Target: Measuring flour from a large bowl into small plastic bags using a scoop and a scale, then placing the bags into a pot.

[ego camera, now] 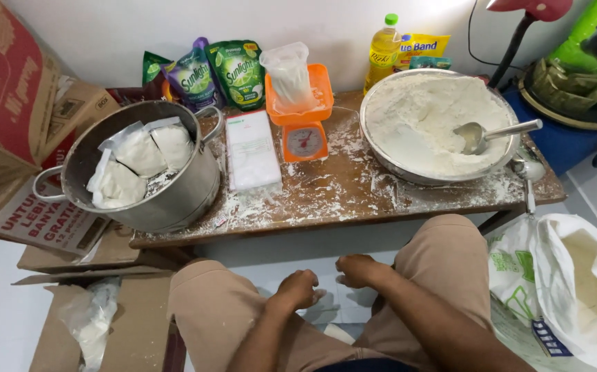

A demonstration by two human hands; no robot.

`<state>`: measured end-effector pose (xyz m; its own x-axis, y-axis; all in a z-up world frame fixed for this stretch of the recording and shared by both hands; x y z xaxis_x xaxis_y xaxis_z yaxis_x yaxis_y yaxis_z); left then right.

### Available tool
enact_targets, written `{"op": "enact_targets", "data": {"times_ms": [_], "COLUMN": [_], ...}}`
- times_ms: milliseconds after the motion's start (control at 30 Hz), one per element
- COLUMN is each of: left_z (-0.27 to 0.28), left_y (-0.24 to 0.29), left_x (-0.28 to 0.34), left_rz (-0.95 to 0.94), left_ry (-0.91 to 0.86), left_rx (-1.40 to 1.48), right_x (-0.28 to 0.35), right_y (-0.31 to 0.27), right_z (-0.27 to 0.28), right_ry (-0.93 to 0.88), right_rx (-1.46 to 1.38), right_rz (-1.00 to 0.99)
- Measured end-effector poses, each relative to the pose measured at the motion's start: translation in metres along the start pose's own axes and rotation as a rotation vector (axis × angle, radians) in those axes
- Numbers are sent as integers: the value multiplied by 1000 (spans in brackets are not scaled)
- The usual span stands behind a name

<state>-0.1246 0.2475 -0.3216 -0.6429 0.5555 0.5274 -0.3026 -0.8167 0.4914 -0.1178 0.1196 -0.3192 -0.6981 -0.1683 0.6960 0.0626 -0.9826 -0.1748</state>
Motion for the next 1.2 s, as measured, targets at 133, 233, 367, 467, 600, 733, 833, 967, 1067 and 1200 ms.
{"op": "enact_targets", "data": {"times_ms": [133,233,367,467,600,733,833,967,1067,1200], "left_z": [5,8,10,9,9,8,5,17,25,16], "left_y": [2,3,9,10,12,11,10,19,24,17], "left_x": [1,2,7,7,9,10,7,14,17,12], "left_rz": [-27,-14,21,24,3,32,12,-52,-126,-131], "left_ry": [54,55,-15,-19,-12,-46,-50,23,67,73], "left_rx": [-4,7,-6,-6,-18,6,-20,33,98,106], "right_x": [7,9,5,8,3,3,2,11,3,3], "right_y": [-4,-5,-2,-3,0,-1,0,-4,-3,-3], "right_z": [6,4,0,0,-6,-6,-6,2,1,1], "right_ry": [24,4,-2,-11,-43,-31,-20,21,91,76], "right_rx": [-41,-24,-14,-13,16,20,18,-44,-88,-89], "right_rz": [16,23,12,3,-12,10,14,55,117,110]}}
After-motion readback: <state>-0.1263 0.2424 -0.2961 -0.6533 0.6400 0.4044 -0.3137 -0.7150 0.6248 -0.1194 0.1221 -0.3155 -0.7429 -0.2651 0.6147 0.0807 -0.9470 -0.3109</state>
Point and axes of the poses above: each hand's wrist, its own x-axis away from the middle knuckle, its own z-axis out of the back of the hand, y = z × x, the point moved 10 cm from there along -x, towards the middle knuckle, and after that the axes turned 8 degrees about -z, right-handed, at the moved point
